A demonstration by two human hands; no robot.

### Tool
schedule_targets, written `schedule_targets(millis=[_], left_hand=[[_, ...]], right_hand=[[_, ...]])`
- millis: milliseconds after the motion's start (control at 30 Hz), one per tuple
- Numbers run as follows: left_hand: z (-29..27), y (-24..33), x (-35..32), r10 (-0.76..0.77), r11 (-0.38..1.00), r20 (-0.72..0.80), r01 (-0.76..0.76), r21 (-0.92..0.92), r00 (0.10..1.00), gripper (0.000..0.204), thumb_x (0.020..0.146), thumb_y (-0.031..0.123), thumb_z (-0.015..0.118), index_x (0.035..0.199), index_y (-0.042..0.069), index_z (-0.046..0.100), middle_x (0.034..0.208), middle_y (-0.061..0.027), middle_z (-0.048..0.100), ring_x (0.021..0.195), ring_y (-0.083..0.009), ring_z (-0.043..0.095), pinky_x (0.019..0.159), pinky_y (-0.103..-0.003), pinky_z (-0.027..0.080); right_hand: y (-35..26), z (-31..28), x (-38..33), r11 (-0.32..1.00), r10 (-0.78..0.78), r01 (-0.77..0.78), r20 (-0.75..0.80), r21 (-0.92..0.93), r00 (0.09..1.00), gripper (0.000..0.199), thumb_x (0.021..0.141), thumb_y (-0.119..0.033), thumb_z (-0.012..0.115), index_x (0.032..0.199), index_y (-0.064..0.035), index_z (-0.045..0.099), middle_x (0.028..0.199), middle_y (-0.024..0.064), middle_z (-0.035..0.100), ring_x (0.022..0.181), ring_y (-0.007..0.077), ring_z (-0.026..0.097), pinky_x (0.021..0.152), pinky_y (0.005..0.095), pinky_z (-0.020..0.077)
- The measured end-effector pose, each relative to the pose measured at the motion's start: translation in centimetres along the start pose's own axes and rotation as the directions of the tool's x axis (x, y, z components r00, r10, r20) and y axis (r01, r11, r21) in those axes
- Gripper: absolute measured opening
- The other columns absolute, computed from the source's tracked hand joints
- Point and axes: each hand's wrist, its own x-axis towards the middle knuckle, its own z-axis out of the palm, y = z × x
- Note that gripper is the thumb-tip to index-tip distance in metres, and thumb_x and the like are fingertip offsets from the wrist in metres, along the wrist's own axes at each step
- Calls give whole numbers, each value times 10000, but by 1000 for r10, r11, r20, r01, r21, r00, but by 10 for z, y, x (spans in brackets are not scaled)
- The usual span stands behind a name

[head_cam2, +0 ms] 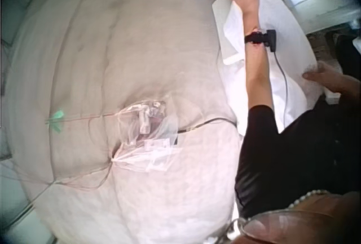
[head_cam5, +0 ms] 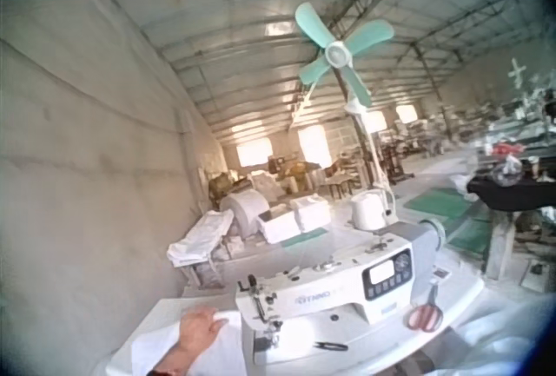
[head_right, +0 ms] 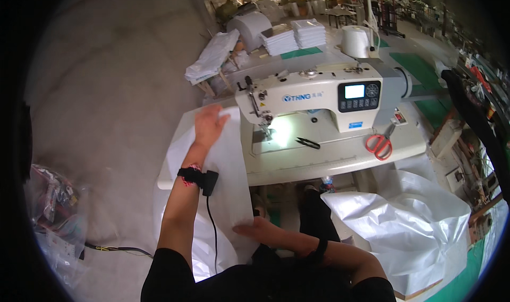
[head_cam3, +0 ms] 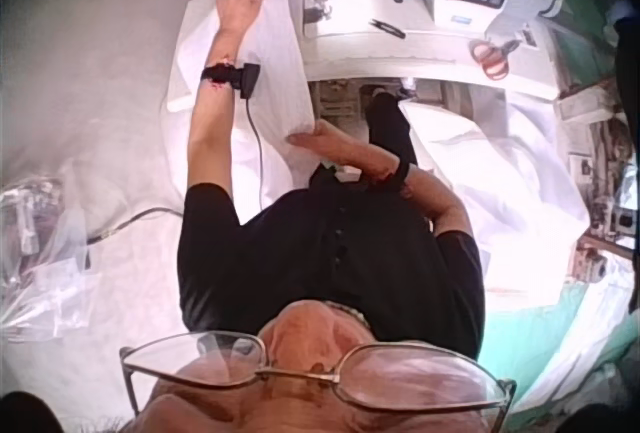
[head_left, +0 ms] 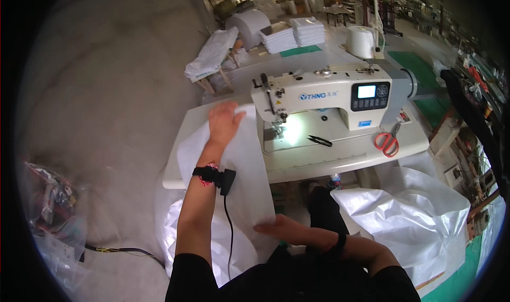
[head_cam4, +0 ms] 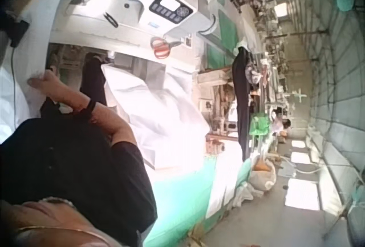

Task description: The recorder uses an industrial sewing machine to stitch together large white plastic/rubber sheets.

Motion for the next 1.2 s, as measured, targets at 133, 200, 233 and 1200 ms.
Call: schedule_targets(millis=[133,200,233,1200], left_hand=[[60,18,-71,-160,969,510,233,-81,845,379,783,309,643,1043,43,572,968,-133,608,954,-334,549,832,-450,395],[86,17,-103,-102,977,383,165,-136,918,381,787,292,633,1051,30,550,979,-158,592,956,-354,537,824,-467,399],[110,25,-117,-58,975,249,108,-192,967,383,792,274,624,1060,17,529,989,-184,576,959,-374,526,817,-484,403],[115,73,-124,-15,999,573,31,-19,820,558,925,324,450,1307,-77,380,1376,-238,362,1279,-353,351,1070,-404,259]], right_hand=[[69,-36,-7,953,294,-277,138,-124,946,395,876,-374,561,1024,-17,638,921,72,635,846,149,581,765,302,465],[83,-42,-13,893,385,-331,137,-305,913,405,874,-388,550,1004,-16,640,909,82,635,813,161,585,742,314,472],[97,-51,-18,794,491,-387,119,-469,863,417,871,-402,538,983,-14,642,898,92,634,780,172,588,720,325,479],[299,-119,-397,822,143,-259,-625,507,-768,646,789,-510,619,1087,44,475,994,196,564,897,319,600,778,389,494]])
